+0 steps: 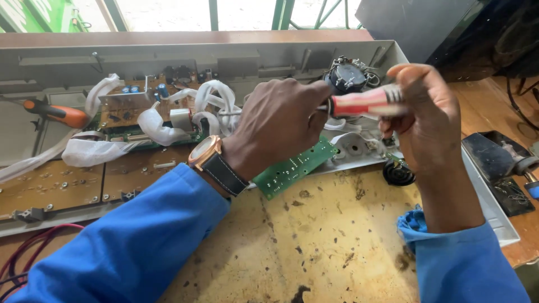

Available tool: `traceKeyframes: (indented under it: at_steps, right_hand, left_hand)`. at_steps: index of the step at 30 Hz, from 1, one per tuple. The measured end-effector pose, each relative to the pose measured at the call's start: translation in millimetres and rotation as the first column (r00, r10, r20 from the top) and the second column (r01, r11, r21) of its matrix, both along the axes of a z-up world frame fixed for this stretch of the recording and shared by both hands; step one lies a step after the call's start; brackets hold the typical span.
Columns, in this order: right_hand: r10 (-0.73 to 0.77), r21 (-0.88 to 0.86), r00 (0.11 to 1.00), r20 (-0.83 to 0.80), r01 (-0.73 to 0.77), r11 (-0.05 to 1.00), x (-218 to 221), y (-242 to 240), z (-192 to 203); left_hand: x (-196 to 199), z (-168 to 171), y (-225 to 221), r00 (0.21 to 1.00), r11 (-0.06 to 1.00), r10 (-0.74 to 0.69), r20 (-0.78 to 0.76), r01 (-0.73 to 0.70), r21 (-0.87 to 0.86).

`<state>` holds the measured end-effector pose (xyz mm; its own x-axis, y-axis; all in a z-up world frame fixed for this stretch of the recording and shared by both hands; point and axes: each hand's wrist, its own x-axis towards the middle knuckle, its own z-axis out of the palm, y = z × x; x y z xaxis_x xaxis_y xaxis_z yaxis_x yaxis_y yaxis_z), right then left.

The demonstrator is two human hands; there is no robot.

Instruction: Unscrewing a circuit board from an electronic device and disconnecting ribbon cables

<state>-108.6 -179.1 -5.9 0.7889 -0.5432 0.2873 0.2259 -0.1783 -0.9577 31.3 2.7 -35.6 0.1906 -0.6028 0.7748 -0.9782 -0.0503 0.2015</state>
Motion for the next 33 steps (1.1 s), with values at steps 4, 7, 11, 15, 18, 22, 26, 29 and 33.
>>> traceKeyframes:
  at_steps: [4,7,11,15,18,22,26,29,33]
  right_hand:
    - [0.030,-0.100,0.996,-0.088,-0.039,0.994,-15,2,10]
    - [0.059,-0.064,0.993,0.105,-0.053,0.997,-17,-31,0]
    - [-0.231,0.193,0.964,0.133,0.203,0.960,-18,-59,8]
    - [-0.394,0.314,0.914,0.094,0.348,0.883,-26,-82,-4]
    - [-0.341,0.282,0.937,0.073,0.309,0.908,-35,-76,-10]
    - [-0.400,0.294,0.913,0.083,0.361,0.885,-49,-42,3]
    - [-0.377,-0.052,0.913,0.154,0.388,0.920,-55,-66,-34]
    - [-0.389,-0.351,0.917,0.089,0.395,0.849,-55,-63,-40]
    - [-0.521,-0.541,0.842,-0.139,0.376,0.752,-52,-49,-39]
  left_hand:
    - [-7,12,3,0.993,1.000,0.028,0.115,-0.026,-0.014]
    - [-12,29,3,0.979,0.981,0.181,0.097,-0.172,-0.090]
    - [-31,64,23,0.943,0.979,0.184,0.276,-0.153,-0.132]
    - [-50,50,21,0.982,0.967,0.174,0.078,-0.156,-0.204]
    - [-52,25,22,0.988,0.987,0.145,-0.048,-0.141,0.081]
    - [-44,-1,30,0.954,0.814,0.281,-0.108,-0.177,0.553]
    - [-42,-1,39,0.933,0.798,0.325,-0.153,-0.184,0.574]
    - [-41,-1,41,0.936,0.791,0.320,-0.147,-0.179,0.584]
    - [-41,10,49,0.923,0.836,0.240,-0.302,-0.039,0.548]
